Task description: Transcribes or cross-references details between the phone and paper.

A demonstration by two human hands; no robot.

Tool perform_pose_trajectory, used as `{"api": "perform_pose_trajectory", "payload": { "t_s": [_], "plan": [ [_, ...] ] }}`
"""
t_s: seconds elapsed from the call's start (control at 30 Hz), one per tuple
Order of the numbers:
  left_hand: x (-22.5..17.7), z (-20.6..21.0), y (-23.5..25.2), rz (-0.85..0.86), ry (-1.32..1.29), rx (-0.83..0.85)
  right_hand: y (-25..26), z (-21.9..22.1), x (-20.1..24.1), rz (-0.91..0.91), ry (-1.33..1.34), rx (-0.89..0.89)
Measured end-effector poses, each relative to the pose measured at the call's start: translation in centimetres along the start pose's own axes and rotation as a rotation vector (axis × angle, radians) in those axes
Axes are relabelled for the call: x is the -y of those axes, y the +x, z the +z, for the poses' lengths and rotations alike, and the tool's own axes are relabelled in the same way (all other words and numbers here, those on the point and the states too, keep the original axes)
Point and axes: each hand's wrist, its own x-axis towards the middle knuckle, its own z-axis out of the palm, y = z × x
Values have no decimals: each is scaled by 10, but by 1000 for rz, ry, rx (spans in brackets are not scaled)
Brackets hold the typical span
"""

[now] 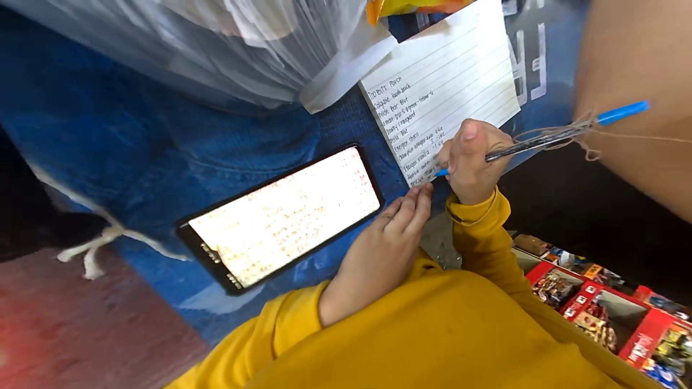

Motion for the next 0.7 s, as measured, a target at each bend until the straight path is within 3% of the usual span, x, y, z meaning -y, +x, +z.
{"api": "perform_pose_trajectory", "payload": {
  "t_s": [0.7],
  "plan": [
    [0, 0, 0, 20, 57, 8, 0, -1, -1, -20, -20, -29]
  ]
}}
